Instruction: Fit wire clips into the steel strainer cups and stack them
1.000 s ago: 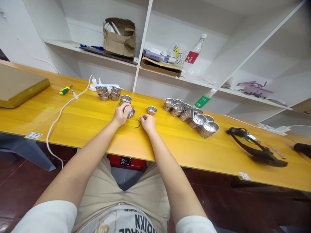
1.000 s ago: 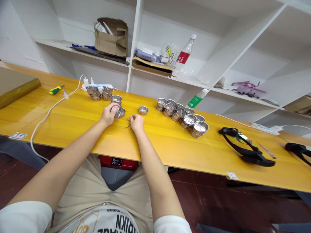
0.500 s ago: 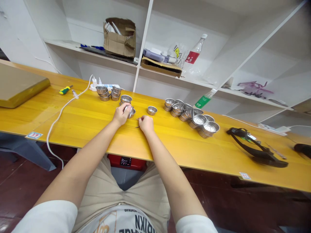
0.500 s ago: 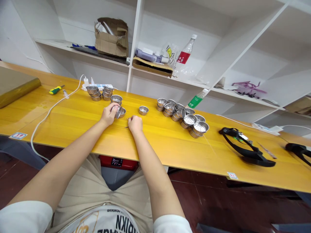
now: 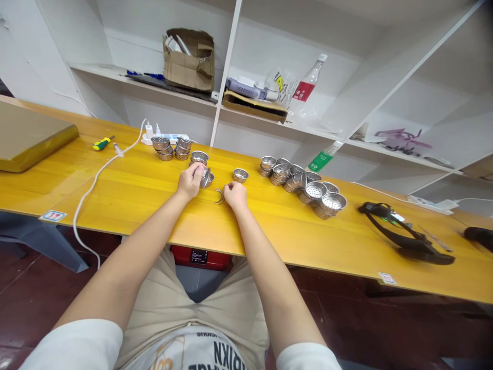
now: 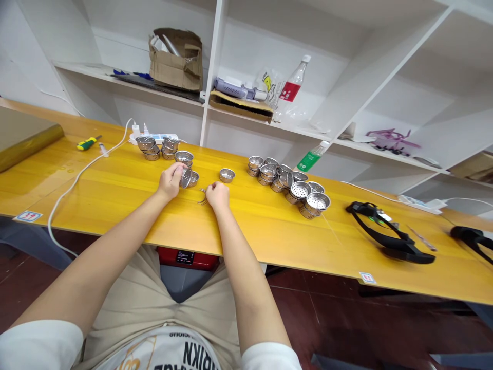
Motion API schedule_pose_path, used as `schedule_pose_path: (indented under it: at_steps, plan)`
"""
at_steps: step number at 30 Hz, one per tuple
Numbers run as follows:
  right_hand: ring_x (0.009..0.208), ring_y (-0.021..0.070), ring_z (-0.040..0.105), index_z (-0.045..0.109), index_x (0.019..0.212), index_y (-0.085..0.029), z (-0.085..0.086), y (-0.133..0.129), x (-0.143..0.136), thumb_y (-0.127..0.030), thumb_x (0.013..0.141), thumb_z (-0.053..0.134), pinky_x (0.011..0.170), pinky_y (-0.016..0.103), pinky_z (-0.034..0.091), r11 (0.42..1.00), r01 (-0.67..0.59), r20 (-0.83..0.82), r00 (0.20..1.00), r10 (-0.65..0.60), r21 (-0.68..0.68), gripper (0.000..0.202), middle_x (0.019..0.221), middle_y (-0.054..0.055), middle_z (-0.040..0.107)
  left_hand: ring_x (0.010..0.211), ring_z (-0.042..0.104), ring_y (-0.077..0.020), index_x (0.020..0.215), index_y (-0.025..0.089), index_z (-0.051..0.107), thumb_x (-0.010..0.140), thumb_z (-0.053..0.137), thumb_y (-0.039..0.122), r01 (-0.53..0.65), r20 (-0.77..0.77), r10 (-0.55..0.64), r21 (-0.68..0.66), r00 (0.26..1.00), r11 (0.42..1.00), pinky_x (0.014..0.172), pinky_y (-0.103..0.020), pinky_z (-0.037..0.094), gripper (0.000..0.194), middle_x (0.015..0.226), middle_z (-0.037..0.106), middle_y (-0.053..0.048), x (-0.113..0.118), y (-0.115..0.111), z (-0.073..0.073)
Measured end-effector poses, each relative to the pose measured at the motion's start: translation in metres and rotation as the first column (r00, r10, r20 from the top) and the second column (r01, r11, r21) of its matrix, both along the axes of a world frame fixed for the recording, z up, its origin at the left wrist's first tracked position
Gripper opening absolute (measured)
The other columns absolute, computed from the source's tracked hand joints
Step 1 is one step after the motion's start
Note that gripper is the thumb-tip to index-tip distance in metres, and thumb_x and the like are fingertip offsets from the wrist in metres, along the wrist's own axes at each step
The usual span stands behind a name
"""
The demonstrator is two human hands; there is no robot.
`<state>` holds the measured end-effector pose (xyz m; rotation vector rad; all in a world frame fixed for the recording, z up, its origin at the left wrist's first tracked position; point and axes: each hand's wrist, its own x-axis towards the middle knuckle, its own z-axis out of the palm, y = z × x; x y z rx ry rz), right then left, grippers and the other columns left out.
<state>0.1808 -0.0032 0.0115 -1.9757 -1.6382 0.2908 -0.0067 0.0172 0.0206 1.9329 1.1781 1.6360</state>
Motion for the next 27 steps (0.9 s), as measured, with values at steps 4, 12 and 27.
schedule_pose_path:
  at_steps: [4,12,27]
  plan:
    - [0.104,0.0257,0.074,0.078,0.100,-0.018,0.001,-0.004,-0.001,-0.034,0.098,0.059,0.092,0.031,0.052,0.999,-0.030,0.053,0.998,0.031,-0.012,0.025,0.103,0.013,0.081,0.080,0.066,-0.0209,0.098,0.020,0.070,0.102,0.039,0.055,-0.019,-0.010,0.019,-0.005,1.000,1.000,0.076,-0.032,0.048,0.046,0.089,0.075,-0.006,-0.001,0.000,0.000]
    - [0.102,0.0313,0.075,0.078,0.101,-0.012,0.008,-0.015,-0.013,-0.043,0.093,0.067,0.087,0.034,0.055,0.993,-0.061,0.241,0.967,0.085,-0.104,0.034,0.106,0.024,0.078,0.084,0.067,-0.0209,0.100,0.020,0.070,0.101,0.041,0.055,0.028,-0.022,-0.028,-0.025,0.999,0.999,0.080,-0.032,0.050,0.045,0.093,0.076,-0.006,0.000,0.002,-0.002]
    - [0.061,0.0209,0.075,0.065,0.076,-0.020,0.004,0.003,-0.009,-0.007,0.086,0.070,0.069,0.029,0.060,0.973,-0.101,-0.315,0.949,0.031,-0.209,0.017,0.062,0.005,0.074,0.081,0.066,-0.0208,0.097,0.020,0.069,0.100,0.042,0.055,0.028,-0.022,-0.028,-0.035,0.999,0.999,0.076,-0.032,0.049,0.045,0.086,0.074,-0.005,-0.001,0.004,-0.003]
